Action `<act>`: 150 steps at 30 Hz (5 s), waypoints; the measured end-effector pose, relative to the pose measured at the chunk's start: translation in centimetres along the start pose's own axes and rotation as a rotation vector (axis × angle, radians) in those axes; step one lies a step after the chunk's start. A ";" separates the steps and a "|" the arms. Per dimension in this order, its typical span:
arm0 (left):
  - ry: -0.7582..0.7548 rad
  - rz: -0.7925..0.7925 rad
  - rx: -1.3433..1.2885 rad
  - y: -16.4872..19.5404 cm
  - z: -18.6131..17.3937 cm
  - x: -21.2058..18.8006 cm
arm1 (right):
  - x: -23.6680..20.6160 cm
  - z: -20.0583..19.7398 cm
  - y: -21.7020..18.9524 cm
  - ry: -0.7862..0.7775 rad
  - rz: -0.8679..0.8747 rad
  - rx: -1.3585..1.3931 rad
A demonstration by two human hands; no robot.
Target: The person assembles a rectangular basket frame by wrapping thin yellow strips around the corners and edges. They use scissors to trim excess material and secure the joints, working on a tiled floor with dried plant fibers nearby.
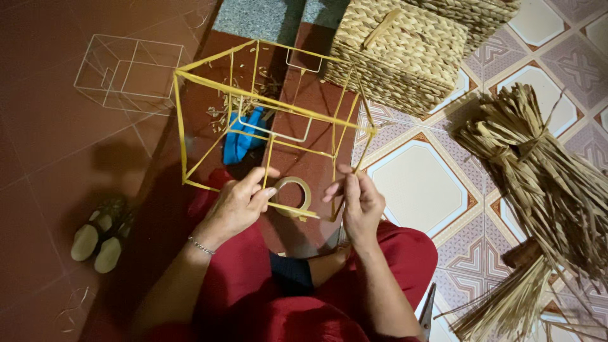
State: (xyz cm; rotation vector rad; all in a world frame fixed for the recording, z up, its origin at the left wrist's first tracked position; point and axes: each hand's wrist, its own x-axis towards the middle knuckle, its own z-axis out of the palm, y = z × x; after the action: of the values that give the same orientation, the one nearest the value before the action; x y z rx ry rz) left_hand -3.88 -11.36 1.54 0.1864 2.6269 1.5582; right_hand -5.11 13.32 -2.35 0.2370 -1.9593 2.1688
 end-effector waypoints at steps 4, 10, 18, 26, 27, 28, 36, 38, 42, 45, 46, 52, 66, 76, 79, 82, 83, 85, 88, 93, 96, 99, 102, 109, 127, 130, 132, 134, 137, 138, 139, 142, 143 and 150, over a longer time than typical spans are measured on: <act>0.001 0.062 -0.005 -0.2 0.1 0.0 | -1.8 -0.5 1.1 -0.016 0.032 -0.159; 0.002 0.075 0.013 -1.4 0.2 0.4 | -0.2 -1.4 -0.6 -0.149 0.282 -0.244; 0.028 0.230 0.223 -2.6 0.6 0.6 | 6.1 -0.8 -3.1 -0.029 -0.060 0.073; 0.042 0.295 0.208 -2.3 0.6 0.1 | 1.4 -0.7 -0.2 0.015 -0.043 -0.153; 0.049 0.296 0.193 -2.0 0.5 0.1 | 0.6 -0.9 0.2 0.001 -0.040 -0.160; 0.057 0.296 0.179 -1.8 0.5 0.1 | 0.0 -1.0 0.6 -0.014 -0.037 -0.166; 0.071 0.173 0.055 -0.8 0.3 0.7 | -3.6 -0.7 2.4 -0.141 0.043 -0.102; 0.063 0.185 0.037 -0.8 0.2 0.7 | -3.4 -1.3 2.2 -0.213 0.081 -0.072; 0.065 0.188 0.037 -0.8 0.0 1.1 | -3.2 -1.3 2.4 -0.210 0.021 -0.160; 0.053 0.191 0.016 -0.9 0.0 1.2 | -3.4 -0.9 3.0 -0.139 0.140 -0.116; 0.043 0.201 0.002 -1.0 0.0 1.1 | -3.5 -0.8 3.1 -0.114 0.196 -0.057; 0.193 0.270 -0.135 -1.1 0.2 0.3 | -3.7 -0.5 3.3 -0.091 0.194 0.114; 0.145 0.731 0.344 1.1 2.3 0.2 | -2.1 -0.4 1.2 -0.155 0.190 0.128; 0.202 0.673 0.244 0.3 3.0 -0.3 | -2.3 0.0 -0.1 -0.135 -0.117 -0.024; 0.187 0.679 0.303 0.5 3.2 -0.1 | -2.1 0.1 -0.6 -0.122 -0.314 -0.281; 0.184 0.689 0.321 0.6 3.3 0.0 | -1.3 -0.1 -1.4 -0.210 -0.499 -0.598; 0.187 0.688 0.306 0.6 3.3 0.0 | -1.1 -0.1 -1.7 -0.248 -0.548 -0.688; 0.164 0.670 0.297 0.6 3.4 0.0 | -0.4 0.2 -1.8 -0.262 -0.602 -0.721; 0.141 0.636 0.267 0.5 3.7 -0.1 | -0.1 0.4 -2.0 -0.285 -0.602 -0.698; 0.133 0.569 0.127 0.7 3.8 0.0 | -0.9 0.2 -1.6 -0.292 -0.495 -0.662; 0.074 0.564 0.088 1.1 3.3 -0.1 | -1.8 -0.4 -0.7 -0.295 -0.349 -0.542; 0.037 0.566 0.083 1.6 2.9 -0.4 | -2.9 -0.8 0.6 -0.273 -0.120 -0.237; 0.091 0.692 0.280 1.9 3.4 -0.2 | -3.5 -0.5 2.0 -0.268 -0.092 -0.061; -0.001 0.726 0.247 0.9 3.4 -0.8 | -3.8 -1.3 3.3 -0.139 -0.303 -0.156; -0.005 0.595 0.213 1.1 1.9 -2.3 | 3.6 -4.5 15.9 -0.190 -0.074 -0.374; 0.037 0.591 0.206 1.1 1.2 -2.7 | 2.9 -4.4 14.5 -0.213 -0.055 -0.342; 0.064 0.605 0.203 1.6 0.2 -2.8 | 2.7 -4.5 13.4 -0.210 0.010 -0.244; 0.095 0.620 0.206 2.4 -1.2 -2.9 | 2.5 -4.4 12.2 -0.203 0.004 -0.221; 0.121 0.645 0.222 3.8 -3.0 -2.9 | 2.7 -3.5 10.6 -0.237 -0.079 -0.291; 0.154 0.671 0.238 4.2 -3.4 -2.9 | 2.6 -3.1 10.1 -0.234 -0.042 -0.264; 0.188 0.695 0.253 4.5 -3.7 -3.1 | 2.4 -2.7 9.6 -0.231 -0.005 -0.238; 0.271 0.670 0.258 5.3 -4.0 -3.9 | 2.0 -1.5 8.5 -0.255 0.018 -0.194; 0.298 0.645 0.252 5.4 -4.3 -4.4 | 2.0 -1.2 8.2 -0.270 0.010 -0.186; 0.381 0.364 0.131 3.1 -6.0 -6.8 | 2.1 -0.2 5.4 -0.215 -0.122 -0.286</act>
State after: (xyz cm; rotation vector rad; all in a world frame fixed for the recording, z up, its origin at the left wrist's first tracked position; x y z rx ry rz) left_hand 2.24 -16.10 7.23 0.4385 3.1399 1.6628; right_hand -8.54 13.08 -7.01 0.5443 -2.2734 1.8261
